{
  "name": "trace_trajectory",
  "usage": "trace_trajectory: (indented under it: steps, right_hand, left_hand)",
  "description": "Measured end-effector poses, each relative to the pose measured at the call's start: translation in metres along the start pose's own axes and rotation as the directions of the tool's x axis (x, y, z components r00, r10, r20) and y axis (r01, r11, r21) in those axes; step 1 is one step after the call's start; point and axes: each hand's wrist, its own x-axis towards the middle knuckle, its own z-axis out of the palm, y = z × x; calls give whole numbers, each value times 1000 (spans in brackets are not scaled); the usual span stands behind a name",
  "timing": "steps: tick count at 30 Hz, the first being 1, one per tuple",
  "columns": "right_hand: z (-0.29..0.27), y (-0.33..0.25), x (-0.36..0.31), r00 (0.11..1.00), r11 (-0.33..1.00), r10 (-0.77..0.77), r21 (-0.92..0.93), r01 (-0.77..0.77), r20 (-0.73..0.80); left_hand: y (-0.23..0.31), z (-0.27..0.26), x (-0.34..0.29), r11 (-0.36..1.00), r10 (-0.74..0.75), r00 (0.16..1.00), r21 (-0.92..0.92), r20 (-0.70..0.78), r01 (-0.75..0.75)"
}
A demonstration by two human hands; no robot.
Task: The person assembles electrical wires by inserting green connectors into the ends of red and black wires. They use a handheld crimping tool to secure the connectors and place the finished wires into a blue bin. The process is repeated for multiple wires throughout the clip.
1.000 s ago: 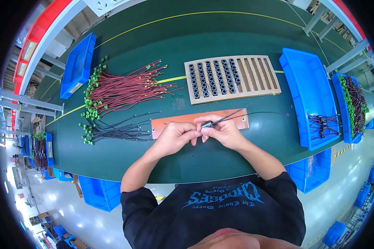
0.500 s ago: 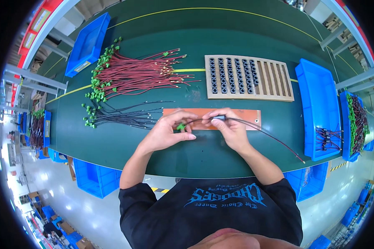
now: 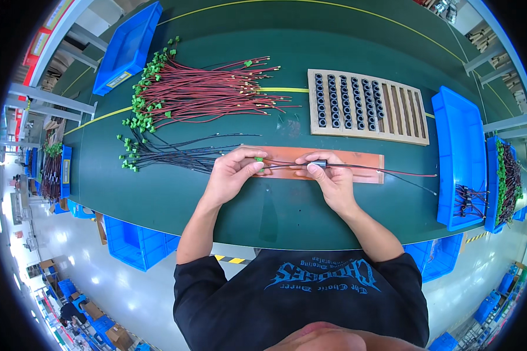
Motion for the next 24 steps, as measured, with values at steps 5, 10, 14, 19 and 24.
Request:
trace_trajectory:
  steps: [5,10,14,19,24]
  right_hand:
    - [0,6,2,1000,1000,-5,-5,5,5]
    - [1,7,4,1000,1000,-1,9,1,-2]
    - [-2,8,7,1000,1000,-12,-27,11,-28]
    - [-7,11,8,999,999,-23,-42,22,-43]
    - [-8,12,8,998,998,-18,-55,15,-56]
  left_hand:
    - [-4,-7,2,978,58,997,202,-53,-47]
    - [-2,-2,7,781,256,962,608,-97,-146]
    - [-8,1,12,721,370,927,649,-62,-245]
    - [-10,2,15,706,371,927,665,-52,-245]
    - [-7,4,16,690,356,933,688,-54,-224]
